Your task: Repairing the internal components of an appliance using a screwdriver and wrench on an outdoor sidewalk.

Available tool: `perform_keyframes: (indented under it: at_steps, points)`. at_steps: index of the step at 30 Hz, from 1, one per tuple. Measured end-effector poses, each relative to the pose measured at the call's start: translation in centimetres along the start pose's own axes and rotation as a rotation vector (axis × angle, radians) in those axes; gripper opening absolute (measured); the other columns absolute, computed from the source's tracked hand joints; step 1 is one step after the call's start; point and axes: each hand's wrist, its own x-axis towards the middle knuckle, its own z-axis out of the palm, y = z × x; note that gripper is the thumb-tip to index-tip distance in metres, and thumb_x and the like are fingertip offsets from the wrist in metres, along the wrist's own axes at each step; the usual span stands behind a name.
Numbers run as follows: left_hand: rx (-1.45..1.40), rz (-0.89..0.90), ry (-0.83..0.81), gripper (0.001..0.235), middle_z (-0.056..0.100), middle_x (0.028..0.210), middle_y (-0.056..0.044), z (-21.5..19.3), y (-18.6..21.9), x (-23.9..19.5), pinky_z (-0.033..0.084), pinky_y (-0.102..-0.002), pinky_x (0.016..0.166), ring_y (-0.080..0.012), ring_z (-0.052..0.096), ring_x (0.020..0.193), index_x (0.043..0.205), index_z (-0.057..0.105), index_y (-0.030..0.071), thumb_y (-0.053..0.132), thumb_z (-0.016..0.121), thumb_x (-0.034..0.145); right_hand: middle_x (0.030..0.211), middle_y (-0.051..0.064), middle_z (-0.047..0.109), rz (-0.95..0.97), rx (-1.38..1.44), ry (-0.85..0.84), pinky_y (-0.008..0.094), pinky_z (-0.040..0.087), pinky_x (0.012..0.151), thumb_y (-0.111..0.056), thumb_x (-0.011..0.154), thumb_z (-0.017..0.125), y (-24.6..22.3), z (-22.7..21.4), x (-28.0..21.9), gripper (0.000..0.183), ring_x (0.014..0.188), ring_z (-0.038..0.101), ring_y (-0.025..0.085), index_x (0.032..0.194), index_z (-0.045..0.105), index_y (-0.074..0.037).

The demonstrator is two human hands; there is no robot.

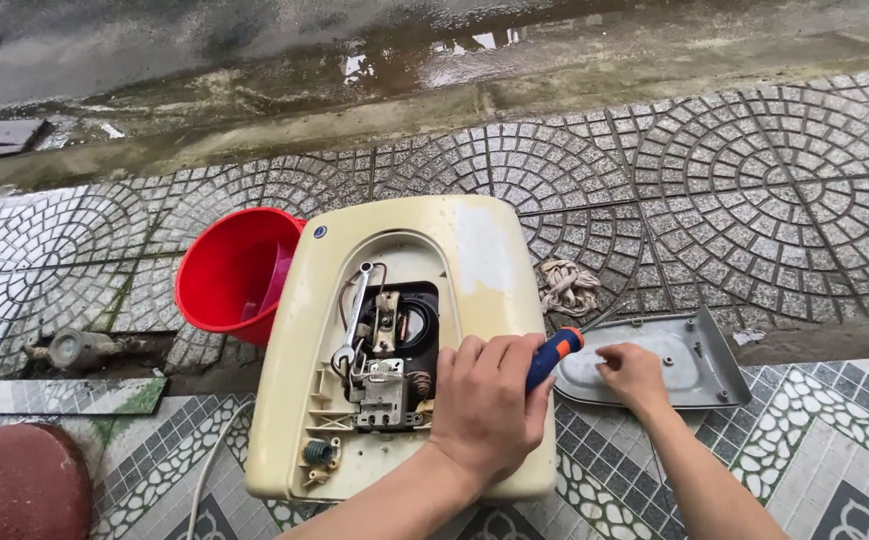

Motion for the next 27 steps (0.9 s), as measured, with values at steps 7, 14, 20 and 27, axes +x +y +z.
perform_keyframes:
  at_steps: [7, 14, 20, 27]
  points:
    - [-0.019, -0.016, -0.014, 0.036, 0.070, 0.096, -0.006, 0.0, -0.1, -0.1, 0.036, -0.045, 0.065, -0.0315, 0.056, 0.077, 0.117, 0.067, 0.014, 0.034, 0.065, 0.087, 0.104, 0.011, 0.082, 0.110, -0.018, -0.042, 0.035, 0.054, 0.098, -0.016, 0.083, 0.077, -2.4, 2.0, 0.7, 0.027, 0.101, 0.076, 0.027, 0.109, 0.083, -0.015]
    - [-0.038, -0.037, -0.021, 0.041, 0.071, 0.100, -0.006, 0.2, -0.2, -0.2, 0.037, -0.047, 0.067, -0.0324, 0.056, 0.080, 0.118, 0.067, 0.014, 0.032, 0.069, 0.082, 0.120, 0.024, 0.068, 0.286, 0.018, -0.139, 0.049, 0.051, 0.098, -0.025, 0.080, 0.054, -7.9, 2.3, -1.0, 0.043, 0.110, 0.066, 0.046, 0.118, 0.065, -0.008]
    - [-0.052, -0.043, -0.031, 0.040, 0.072, 0.099, -0.007, -0.2, 0.0, -0.1, 0.037, -0.046, 0.066, -0.0322, 0.057, 0.078, 0.117, 0.067, 0.014, 0.032, 0.069, 0.082, 0.098, 0.021, 0.076, 0.265, -0.149, -0.189, 0.045, 0.054, 0.090, -0.025, 0.086, 0.047, -5.8, 5.0, 0.6, 0.029, 0.100, 0.071, 0.042, 0.088, 0.070, -0.008]
    - [-0.064, -0.030, 0.046, 0.037, 0.072, 0.094, -0.007, -0.1, -0.2, -0.2, 0.034, -0.047, 0.062, -0.0326, 0.055, 0.075, 0.114, 0.069, 0.014, 0.032, 0.069, 0.083, 0.080, 0.012, 0.079, 0.302, -0.298, -0.218, 0.036, 0.056, 0.085, -0.023, 0.090, 0.045, 0.9, 10.4, 4.7, 0.030, 0.089, 0.075, 0.034, 0.079, 0.071, -0.012]
